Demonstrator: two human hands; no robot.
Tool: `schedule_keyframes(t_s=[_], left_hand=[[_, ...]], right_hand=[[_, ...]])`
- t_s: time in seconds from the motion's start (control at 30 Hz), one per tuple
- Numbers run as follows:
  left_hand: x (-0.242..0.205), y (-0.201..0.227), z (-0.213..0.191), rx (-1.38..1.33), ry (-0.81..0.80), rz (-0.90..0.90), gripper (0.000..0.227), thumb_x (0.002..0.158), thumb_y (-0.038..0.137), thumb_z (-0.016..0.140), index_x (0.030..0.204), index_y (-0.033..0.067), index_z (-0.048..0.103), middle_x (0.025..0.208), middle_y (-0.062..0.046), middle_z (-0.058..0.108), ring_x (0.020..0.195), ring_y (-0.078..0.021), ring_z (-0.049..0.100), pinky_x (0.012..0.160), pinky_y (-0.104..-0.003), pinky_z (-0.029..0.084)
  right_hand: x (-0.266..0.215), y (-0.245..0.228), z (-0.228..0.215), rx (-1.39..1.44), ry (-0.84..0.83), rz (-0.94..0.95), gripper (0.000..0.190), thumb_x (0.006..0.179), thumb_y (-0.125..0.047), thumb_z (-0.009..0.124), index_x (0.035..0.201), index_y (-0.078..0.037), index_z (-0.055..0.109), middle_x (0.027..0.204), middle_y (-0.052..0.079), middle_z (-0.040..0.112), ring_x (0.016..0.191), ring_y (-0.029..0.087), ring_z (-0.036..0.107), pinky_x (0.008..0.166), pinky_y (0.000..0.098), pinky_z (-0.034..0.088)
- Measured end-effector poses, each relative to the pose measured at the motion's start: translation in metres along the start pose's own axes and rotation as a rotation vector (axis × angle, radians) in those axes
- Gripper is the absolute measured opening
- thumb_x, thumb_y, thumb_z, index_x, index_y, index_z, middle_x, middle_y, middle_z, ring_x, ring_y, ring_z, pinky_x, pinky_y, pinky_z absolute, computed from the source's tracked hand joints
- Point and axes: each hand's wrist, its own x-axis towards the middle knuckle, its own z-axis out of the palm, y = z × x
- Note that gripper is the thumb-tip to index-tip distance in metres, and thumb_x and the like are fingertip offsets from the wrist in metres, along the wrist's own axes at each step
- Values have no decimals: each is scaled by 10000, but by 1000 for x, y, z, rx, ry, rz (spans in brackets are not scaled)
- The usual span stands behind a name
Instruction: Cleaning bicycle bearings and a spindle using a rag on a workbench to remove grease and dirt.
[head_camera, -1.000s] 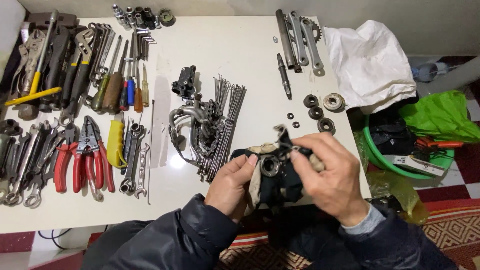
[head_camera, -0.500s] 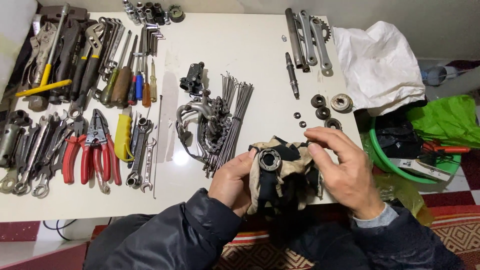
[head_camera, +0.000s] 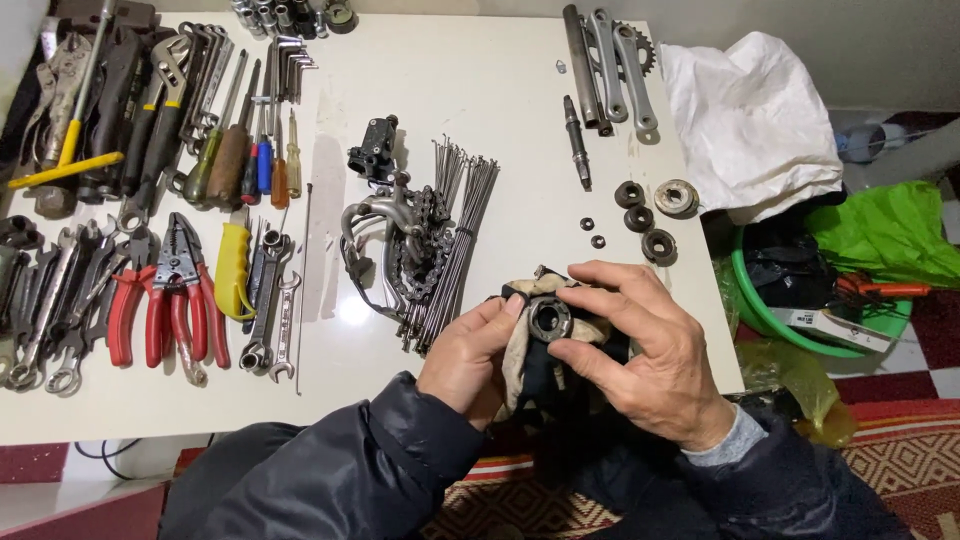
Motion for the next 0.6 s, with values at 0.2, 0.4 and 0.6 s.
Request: schedule_keyframes(t_s=[0.2,0.4,0.6], left_hand=[[-1,-3,-3,-3,12,-5,222,949,137,738,858,-46,651,718,-213,713,643,-296,734,602,-384,623],[-5,3,2,14,4,-22,245,956,160,736,831,-34,654,690,-202,704,624,-284,729,594,-377,616],[-2,-2,-2,22,1,-45,251,947,170,745,830,-30,648,658,-195,686,603,-289,725,573,-371,616]], right_hand=[[0,2,1,1,-22,-25,393,784,-167,858,1146,-67,741,1176,151,706,1113,338,682,965,477,538],[-2,4,2,1,-24,-36,424,797,-164,846,1181,-45,711,1165,157,703,1111,354,683,947,483,540],[0,2,2,-8,-54,-85,403,789,-153,849,1155,-38,725,1152,157,702,1112,358,680,944,487,545]])
